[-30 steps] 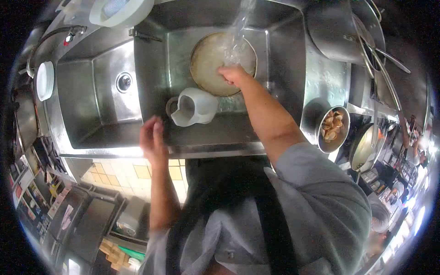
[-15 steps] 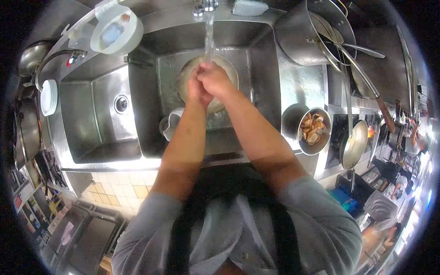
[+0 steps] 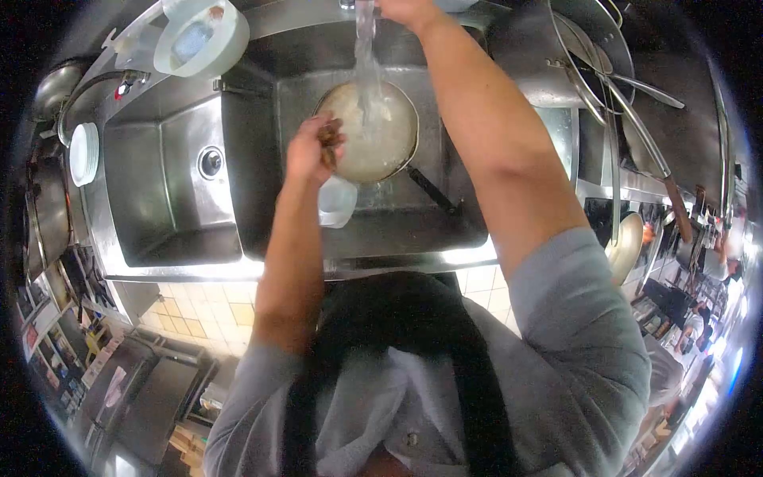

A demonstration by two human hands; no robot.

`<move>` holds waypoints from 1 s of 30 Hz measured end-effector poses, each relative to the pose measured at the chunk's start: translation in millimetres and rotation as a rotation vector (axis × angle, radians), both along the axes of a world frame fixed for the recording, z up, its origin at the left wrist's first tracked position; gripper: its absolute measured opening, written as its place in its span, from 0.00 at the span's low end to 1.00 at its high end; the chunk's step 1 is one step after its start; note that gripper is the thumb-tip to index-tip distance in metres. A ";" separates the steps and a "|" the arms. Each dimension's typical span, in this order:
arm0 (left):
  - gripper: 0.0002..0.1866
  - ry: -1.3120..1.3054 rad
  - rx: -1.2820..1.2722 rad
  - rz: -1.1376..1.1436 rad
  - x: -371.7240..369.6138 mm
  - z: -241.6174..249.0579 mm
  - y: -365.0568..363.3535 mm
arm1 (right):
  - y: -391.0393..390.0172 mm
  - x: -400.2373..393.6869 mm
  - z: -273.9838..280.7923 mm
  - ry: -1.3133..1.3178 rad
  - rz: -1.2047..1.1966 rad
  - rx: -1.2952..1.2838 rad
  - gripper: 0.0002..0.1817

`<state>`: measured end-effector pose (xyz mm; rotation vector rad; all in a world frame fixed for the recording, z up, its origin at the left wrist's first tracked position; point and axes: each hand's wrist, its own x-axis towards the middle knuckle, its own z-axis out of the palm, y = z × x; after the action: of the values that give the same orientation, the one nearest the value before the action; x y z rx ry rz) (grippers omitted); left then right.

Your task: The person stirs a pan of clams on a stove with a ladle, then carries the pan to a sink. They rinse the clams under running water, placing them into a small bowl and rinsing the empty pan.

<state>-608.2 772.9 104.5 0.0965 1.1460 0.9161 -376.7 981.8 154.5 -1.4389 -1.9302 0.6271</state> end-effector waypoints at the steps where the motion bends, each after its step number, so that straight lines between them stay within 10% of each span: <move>1: 0.13 0.059 0.089 0.004 -13.6 9.3 -7.3 | 2.0 0.7 -3.1 0.005 0.002 -0.006 0.11; 5: 0.17 0.106 0.114 0.034 -62.5 37.8 -34.0 | 14.3 2.5 -14.1 0.105 -0.171 -0.384 0.08; 7: 0.16 0.117 0.124 0.106 -75.7 47.2 -46.5 | 18.9 4.2 -35.7 0.814 -0.263 -0.451 0.08; 9: 0.16 0.070 0.137 0.140 -92.1 43.0 -61.6 | -9.2 -0.2 -47.5 0.439 -0.169 -0.135 0.11; 13: 0.16 -0.008 0.134 0.223 -107.6 45.5 -87.5 | -95.7 -30.5 -86.4 0.384 -0.378 -0.615 0.20; 15: 0.16 -0.021 0.145 0.228 -114.0 42.1 -98.9 | -130.2 -31.5 -139.0 -0.180 -0.189 -0.601 0.23; 20: 0.16 -0.045 0.166 0.243 -118.6 44.4 -112.5 | -200.0 -57.4 -229.1 -0.458 -0.131 -0.574 0.33; 30: 0.17 -0.040 0.176 0.222 -109.4 38.1 -120.1 | -262.8 -101.6 -216.6 -0.424 0.286 -0.603 0.11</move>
<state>-717.6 652.8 142.7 0.0949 1.0509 1.2113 -478.3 719.0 -62.1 -1.7744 -2.4349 1.1939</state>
